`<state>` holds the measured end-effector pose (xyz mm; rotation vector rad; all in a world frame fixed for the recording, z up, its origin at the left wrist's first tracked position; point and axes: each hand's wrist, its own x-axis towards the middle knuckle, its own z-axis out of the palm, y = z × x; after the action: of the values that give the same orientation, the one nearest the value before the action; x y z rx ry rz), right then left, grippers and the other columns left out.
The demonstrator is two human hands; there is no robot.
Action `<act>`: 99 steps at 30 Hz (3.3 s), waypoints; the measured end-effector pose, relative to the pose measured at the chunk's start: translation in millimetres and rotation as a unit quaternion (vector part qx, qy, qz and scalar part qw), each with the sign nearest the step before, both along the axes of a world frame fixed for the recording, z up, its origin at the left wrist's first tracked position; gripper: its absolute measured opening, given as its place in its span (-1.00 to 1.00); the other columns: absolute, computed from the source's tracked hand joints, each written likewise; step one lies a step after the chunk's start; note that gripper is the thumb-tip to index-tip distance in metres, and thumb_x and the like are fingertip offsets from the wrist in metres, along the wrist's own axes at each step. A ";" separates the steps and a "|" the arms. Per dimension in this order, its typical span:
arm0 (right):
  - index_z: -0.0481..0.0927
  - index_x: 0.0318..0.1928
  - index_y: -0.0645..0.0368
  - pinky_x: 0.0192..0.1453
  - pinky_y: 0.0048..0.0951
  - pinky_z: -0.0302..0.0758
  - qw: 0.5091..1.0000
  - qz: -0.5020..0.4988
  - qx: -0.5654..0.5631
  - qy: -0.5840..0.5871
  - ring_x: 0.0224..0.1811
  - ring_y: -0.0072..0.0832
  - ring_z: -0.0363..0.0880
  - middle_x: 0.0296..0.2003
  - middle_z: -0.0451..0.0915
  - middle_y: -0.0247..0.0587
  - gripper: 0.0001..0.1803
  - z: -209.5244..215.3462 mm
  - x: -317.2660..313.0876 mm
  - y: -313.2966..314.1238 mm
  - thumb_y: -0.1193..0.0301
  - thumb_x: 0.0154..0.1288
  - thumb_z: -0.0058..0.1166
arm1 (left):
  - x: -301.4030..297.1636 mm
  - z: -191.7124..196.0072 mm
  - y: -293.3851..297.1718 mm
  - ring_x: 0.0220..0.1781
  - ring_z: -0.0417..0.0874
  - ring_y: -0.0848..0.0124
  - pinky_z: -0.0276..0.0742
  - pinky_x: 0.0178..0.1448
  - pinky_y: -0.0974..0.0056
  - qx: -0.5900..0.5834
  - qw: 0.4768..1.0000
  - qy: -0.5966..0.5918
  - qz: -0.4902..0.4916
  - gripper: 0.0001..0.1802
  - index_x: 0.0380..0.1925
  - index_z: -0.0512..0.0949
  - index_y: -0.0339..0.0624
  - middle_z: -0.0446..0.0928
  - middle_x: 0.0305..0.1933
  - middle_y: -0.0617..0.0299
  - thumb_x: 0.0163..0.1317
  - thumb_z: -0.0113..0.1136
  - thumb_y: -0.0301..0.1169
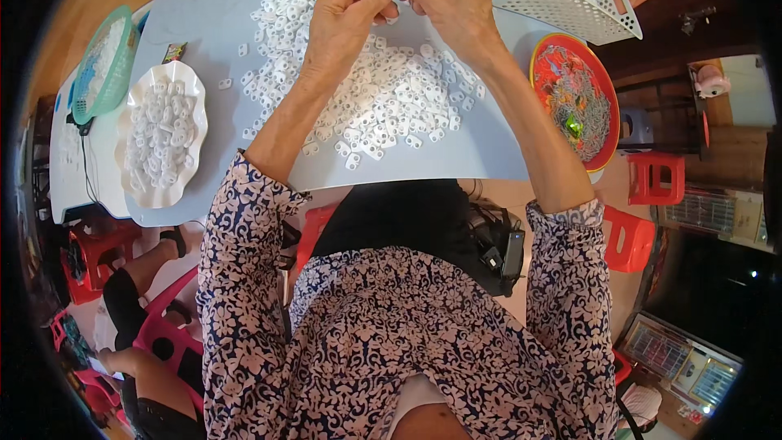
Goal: Manually assembling small white plastic components at a table.
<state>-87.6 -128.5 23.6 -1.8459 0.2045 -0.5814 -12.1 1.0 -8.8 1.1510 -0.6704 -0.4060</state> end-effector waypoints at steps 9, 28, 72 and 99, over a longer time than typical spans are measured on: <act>0.66 -0.38 0.30 -0.46 -0.64 0.36 0.998 0.054 -0.036 -0.007 -0.54 -0.71 0.43 -0.57 0.58 -0.36 -0.82 -10.7 6.5 -12.4 0.40 0.16 0.16 | 3.4 -3.8 0.5 -0.45 0.43 0.60 0.35 -0.31 0.47 0.084 0.994 -0.070 0.024 -0.82 -0.35 0.56 -0.29 0.54 -0.52 0.32 0.19 0.04 -0.41; 0.65 -0.26 0.23 -0.34 -0.58 0.47 0.938 0.100 -0.290 0.162 -0.46 -0.63 0.55 -0.49 0.65 -0.26 -0.84 -16.0 -8.8 -23.9 0.50 0.12 0.12 | 11.7 -2.8 0.1 -0.49 0.41 0.63 0.31 -0.38 0.48 0.033 0.997 -0.018 0.062 -0.84 -0.47 0.57 -0.23 0.47 -0.59 0.35 0.13 0.11 -0.37; 0.63 -0.30 0.20 -0.26 -0.31 0.55 0.901 -0.249 -0.326 0.142 -0.43 -0.12 0.63 -0.50 0.63 -0.06 -0.81 -21.8 -176.4 -166.8 0.42 0.17 -0.02 | 7.4 -15.1 4.2 -0.36 0.35 0.56 0.26 -0.18 0.43 0.086 0.994 -0.067 -0.010 -0.81 -0.38 0.54 -0.30 0.41 -0.49 0.34 0.25 0.02 -0.39; 0.54 -0.09 0.16 -0.15 -0.36 0.48 0.870 -0.056 -0.449 0.198 -0.30 -0.35 0.53 -0.33 0.57 -0.19 -0.60 -13.6 -187.2 -165.4 0.37 0.01 0.25 | -0.5 -11.9 2.3 -0.38 0.36 0.56 0.28 -0.18 0.44 0.114 0.989 -0.098 -0.015 -0.82 -0.40 0.54 -0.29 0.38 -0.53 0.36 0.26 0.02 -0.41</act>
<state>-274.7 -293.9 10.0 -2.8813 0.3540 -0.3828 -12.6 3.4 -20.7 1.4122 -0.8288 -0.4051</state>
